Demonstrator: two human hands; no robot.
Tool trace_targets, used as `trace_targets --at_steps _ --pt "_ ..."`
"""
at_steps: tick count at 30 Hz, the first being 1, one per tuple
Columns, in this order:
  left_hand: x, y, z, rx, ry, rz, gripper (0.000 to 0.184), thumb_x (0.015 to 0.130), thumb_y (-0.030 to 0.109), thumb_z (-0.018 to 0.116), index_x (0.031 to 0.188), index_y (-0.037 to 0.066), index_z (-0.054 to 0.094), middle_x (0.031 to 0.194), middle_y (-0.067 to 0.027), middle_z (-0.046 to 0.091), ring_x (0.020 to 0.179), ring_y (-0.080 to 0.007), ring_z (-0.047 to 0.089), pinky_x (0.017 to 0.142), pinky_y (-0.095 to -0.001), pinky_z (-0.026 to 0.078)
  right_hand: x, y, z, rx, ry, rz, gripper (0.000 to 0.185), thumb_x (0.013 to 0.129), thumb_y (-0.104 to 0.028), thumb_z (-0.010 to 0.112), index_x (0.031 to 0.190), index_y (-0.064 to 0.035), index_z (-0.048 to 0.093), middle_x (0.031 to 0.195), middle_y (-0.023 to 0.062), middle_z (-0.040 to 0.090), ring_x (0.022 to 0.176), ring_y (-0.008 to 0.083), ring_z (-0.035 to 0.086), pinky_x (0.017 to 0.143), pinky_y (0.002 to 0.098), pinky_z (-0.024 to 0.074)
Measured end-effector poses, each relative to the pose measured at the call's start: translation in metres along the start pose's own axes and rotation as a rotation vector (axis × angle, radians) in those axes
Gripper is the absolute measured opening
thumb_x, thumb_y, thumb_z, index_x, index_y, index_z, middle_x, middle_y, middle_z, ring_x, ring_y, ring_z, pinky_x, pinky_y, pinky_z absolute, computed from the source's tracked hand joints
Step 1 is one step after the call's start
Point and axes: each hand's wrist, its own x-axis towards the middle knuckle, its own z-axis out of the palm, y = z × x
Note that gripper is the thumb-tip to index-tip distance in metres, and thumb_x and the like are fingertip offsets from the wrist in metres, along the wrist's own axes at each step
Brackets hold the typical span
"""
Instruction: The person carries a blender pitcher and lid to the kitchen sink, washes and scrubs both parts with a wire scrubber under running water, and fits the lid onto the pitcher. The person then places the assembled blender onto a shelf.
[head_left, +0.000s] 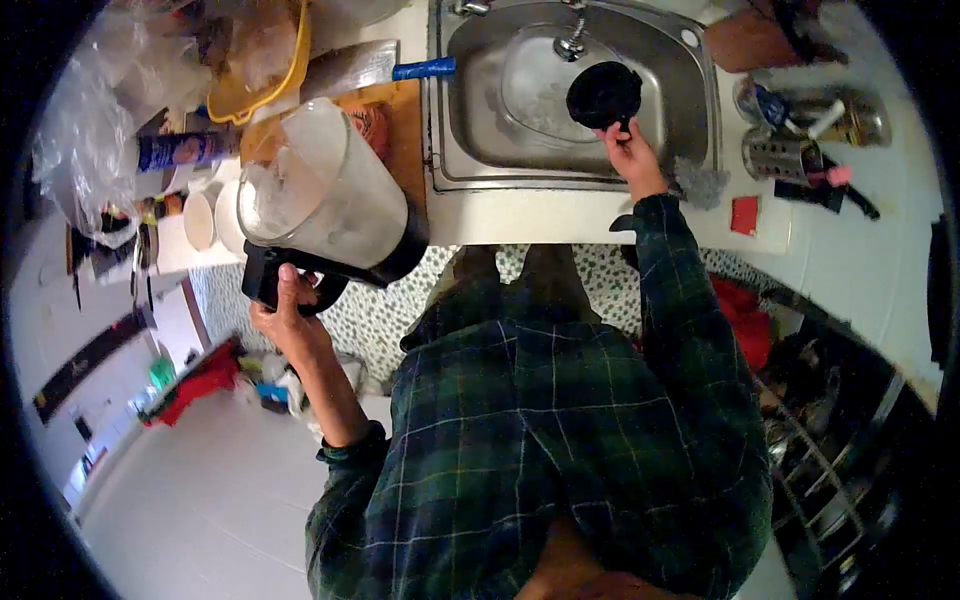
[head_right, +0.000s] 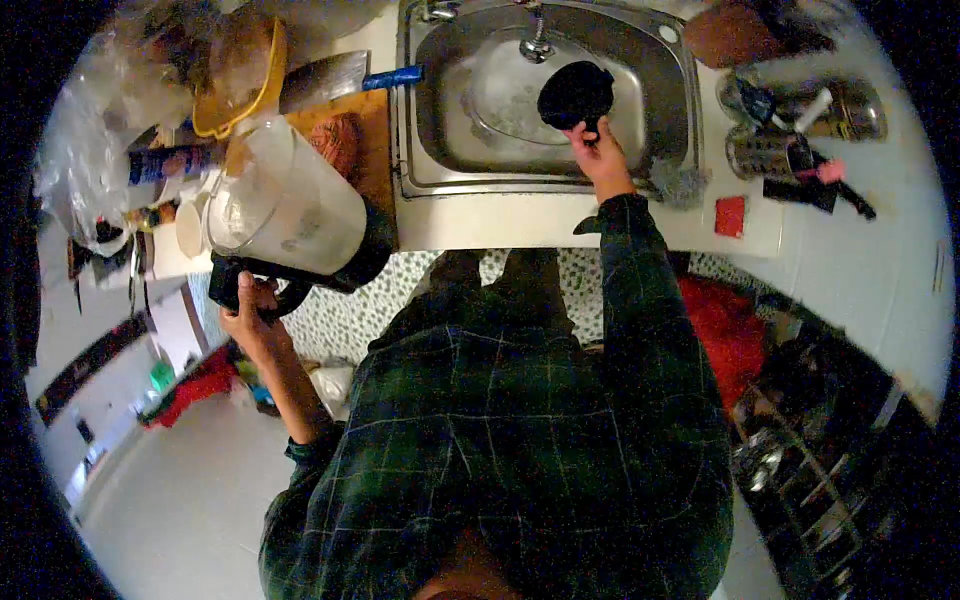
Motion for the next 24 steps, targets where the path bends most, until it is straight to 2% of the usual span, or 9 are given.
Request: trace_targets --at_steps 2,4,7,10,14,16,17,21,24 --pt "-0.012 0.004 0.013 -0.024 0.194 -0.058 0.016 0.078 0.012 0.067 0.077 0.001 0.055 0.053 -0.0012 0.048 0.046 -0.0096 0.043 0.053 -0.0252 0.044 -0.011 -0.006 0.006 0.188 -0.037 0.248 0.059 0.086 -0.017 0.058 0.126 0.0111 0.025 0.083 0.0099 0.048 0.059 0.0135 0.043 0.071 0.0289 0.0507" --pt "-0.026 -0.001 0.020 -0.041 0.237 0.003 0.016 0.078 0.010 0.066 0.074 0.002 0.053 0.053 -0.0010 0.047 0.045 -0.0089 0.041 0.054 -0.0252 0.043 -0.008 -0.021 -0.014 0.182 -0.005 0.209 0.069 0.087 -0.017 0.057 0.134 0.0091 0.014 0.080 0.0086 0.047 0.058 0.0114 0.040 0.066 0.0243 0.0478" --pt "-0.047 -0.010 0.022 -0.069 0.357 -0.014 0.016 0.076 0.010 0.068 0.076 0.002 0.054 0.055 -0.0015 0.048 0.045 -0.0088 0.042 0.051 -0.0254 0.042 -0.055 -0.025 -0.010 -0.057 0.073 0.225 0.073 0.088 -0.021 0.057 0.138 0.0035 0.010 0.105 0.0151 0.051 0.058 0.0097 0.040 0.058 0.0201 0.0451" --pt "-0.067 -0.020 0.026 -0.035 0.506 -0.074 0.018 0.073 0.008 0.070 0.080 0.000 0.055 0.058 -0.0026 0.052 0.046 -0.0101 0.043 0.049 -0.0252 0.041 -0.094 -0.040 -0.022 0.100 0.135 0.606 0.071 0.088 -0.029 0.056 0.139 -0.0017 0.014 0.134 0.0223 0.036 0.064 0.0085 0.047 0.053 0.0176 0.0452" --pt "-0.064 -0.028 0.038 -0.086 0.511 0.019 0.020 0.072 0.006 0.071 0.082 -0.001 0.055 0.065 -0.0053 0.057 0.048 -0.0100 0.046 0.049 -0.0223 0.038 -0.117 -0.022 -0.013 -0.098 0.079 0.623 0.068 0.089 -0.034 0.053 0.139 -0.0039 0.017 0.133 0.0232 0.037 0.068 0.0073 0.051 0.050 0.0173 0.0443" --pt "-0.047 -0.040 0.045 -0.122 0.533 0.043 0.021 0.071 0.004 0.073 0.082 -0.002 0.056 0.066 -0.0066 0.058 0.050 -0.0100 0.048 0.048 -0.0222 0.037 -0.120 -0.014 0.001 -0.268 0.142 0.566 0.063 0.090 -0.036 0.050 0.138 -0.0066 0.022 0.131 0.0225 0.039 0.069 0.0081 0.053 0.050 0.0175 0.0448" --pt "-0.038 -0.045 0.045 -0.155 0.531 0.057 0.021 0.071 0.004 0.073 0.082 -0.002 0.057 0.067 -0.0067 0.058 0.051 -0.0100 0.049 0.049 -0.0218 0.037 -0.115 -0.019 -0.009 -0.125 0.139 0.657 0.058 0.091 -0.036 0.049 0.136 -0.0081 0.027 0.131 0.0210 0.040 0.071 0.0086 0.053 0.050 0.0176 0.0451" --pt "0.007 -0.069 0.039 -0.178 0.587 0.146 0.019 0.071 0.004 0.073 0.081 -0.002 0.058 0.068 -0.0060 0.059 0.053 -0.0100 0.051 0.048 -0.0217 0.039 -0.121 -0.011 0.000 0.082 0.065 0.697 0.056 0.091 -0.035 0.049 0.135 -0.0064 0.030 0.129 0.0195 0.043 0.072 0.0087 0.053 0.051 0.0165 0.0441" --pt "0.034 -0.078 0.037 -0.240 0.583 0.172 0.020 0.070 0.003 0.073 0.082 -0.003 0.058 0.072 -0.0068 0.060 0.056 -0.0106 0.053 0.048 -0.0225 0.042 -0.114 0.022 0.018 -0.392 0.096 0.559 0.069 0.089 -0.042 0.049 0.135 0.0021 0.025 0.098 0.0098 0.056 0.068 0.0054 0.049 0.054 0.0155 0.0427"
